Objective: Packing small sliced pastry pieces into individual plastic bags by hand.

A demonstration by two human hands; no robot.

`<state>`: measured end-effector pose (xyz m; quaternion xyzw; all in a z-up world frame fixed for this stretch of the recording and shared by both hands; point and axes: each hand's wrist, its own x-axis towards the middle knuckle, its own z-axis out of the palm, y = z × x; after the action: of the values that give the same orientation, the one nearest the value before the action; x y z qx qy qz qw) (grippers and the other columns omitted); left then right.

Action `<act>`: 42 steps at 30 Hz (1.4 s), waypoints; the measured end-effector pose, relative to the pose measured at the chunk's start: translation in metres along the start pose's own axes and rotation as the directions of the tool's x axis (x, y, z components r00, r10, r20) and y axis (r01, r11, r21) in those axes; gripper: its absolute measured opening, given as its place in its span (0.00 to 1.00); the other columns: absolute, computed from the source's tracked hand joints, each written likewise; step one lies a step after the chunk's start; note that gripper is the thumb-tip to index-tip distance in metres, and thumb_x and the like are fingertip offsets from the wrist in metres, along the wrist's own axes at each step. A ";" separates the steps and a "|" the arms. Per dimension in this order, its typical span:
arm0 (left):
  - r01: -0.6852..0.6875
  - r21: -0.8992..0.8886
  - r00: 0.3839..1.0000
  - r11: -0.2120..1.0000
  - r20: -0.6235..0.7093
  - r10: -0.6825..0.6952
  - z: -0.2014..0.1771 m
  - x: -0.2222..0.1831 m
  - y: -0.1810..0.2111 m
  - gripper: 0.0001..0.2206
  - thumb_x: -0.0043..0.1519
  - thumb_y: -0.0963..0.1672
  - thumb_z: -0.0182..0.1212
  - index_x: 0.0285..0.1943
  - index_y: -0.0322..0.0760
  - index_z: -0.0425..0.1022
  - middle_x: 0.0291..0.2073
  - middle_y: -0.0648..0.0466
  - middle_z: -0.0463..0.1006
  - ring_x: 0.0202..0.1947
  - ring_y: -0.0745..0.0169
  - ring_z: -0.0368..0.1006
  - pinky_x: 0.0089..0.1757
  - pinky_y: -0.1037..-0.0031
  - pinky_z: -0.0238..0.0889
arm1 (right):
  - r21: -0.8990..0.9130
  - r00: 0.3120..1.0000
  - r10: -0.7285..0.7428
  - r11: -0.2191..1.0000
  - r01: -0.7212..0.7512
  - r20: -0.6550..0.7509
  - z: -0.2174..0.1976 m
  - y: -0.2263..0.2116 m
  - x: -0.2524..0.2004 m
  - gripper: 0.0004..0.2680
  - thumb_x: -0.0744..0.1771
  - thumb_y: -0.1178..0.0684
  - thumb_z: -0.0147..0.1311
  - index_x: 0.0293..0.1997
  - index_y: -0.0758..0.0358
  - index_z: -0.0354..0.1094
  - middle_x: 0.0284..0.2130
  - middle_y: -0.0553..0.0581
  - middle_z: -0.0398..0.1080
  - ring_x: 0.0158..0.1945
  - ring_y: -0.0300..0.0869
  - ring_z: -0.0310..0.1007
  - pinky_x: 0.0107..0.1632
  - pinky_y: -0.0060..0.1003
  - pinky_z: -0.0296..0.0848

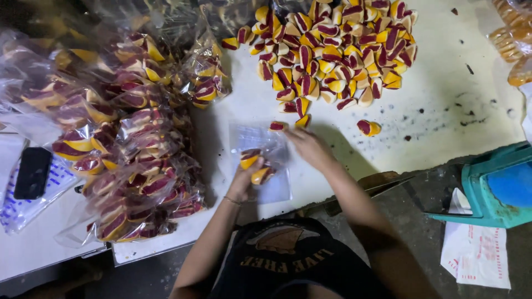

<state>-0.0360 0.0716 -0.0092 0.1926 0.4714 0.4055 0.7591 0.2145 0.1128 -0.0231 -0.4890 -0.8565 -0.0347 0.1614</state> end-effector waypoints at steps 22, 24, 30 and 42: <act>-0.058 -0.205 0.976 0.977 -0.216 0.013 0.019 -0.043 -0.107 0.34 0.54 0.46 0.76 0.67 0.33 0.61 0.48 0.42 0.73 0.46 0.49 0.77 0.43 0.57 0.77 | 0.424 0.704 0.597 0.792 -0.439 -0.385 0.007 0.129 -0.065 0.15 0.57 0.60 0.74 0.39 0.58 0.67 0.43 0.55 0.69 0.37 0.54 0.78 0.40 0.39 0.77; -0.052 -0.225 0.972 0.973 -0.235 -0.003 0.031 -0.051 -0.099 0.34 0.54 0.46 0.76 0.66 0.32 0.61 0.47 0.40 0.73 0.45 0.46 0.77 0.43 0.57 0.77 | 0.174 0.816 0.339 0.941 -0.291 -0.468 -0.001 0.121 -0.078 0.09 0.61 0.57 0.71 0.41 0.57 0.77 0.41 0.54 0.77 0.47 0.49 0.79 0.51 0.41 0.74; -0.071 -0.237 0.973 0.969 -0.229 0.015 0.030 -0.041 -0.116 0.36 0.54 0.47 0.77 0.68 0.33 0.61 0.48 0.40 0.74 0.46 0.43 0.78 0.43 0.52 0.77 | 0.399 0.722 0.357 0.909 -0.123 -0.592 -0.016 0.053 -0.042 0.08 0.62 0.56 0.69 0.42 0.48 0.82 0.36 0.44 0.77 0.27 0.36 0.76 0.31 0.29 0.77; -0.085 -0.132 0.991 0.988 -0.112 0.071 0.052 -0.049 -0.060 0.39 0.51 0.46 0.80 0.69 0.32 0.59 0.50 0.41 0.73 0.48 0.45 0.76 0.45 0.55 0.77 | 0.988 0.546 0.837 0.067 -0.136 0.019 -0.020 0.038 -0.056 0.10 0.66 0.55 0.61 0.46 0.52 0.60 0.41 0.47 0.64 0.45 0.37 0.69 0.48 0.33 0.71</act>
<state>0.0243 0.0010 0.0029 0.1366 0.4745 0.4759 0.7278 0.2775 0.0818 -0.0252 -0.5349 -0.3604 0.3811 0.6624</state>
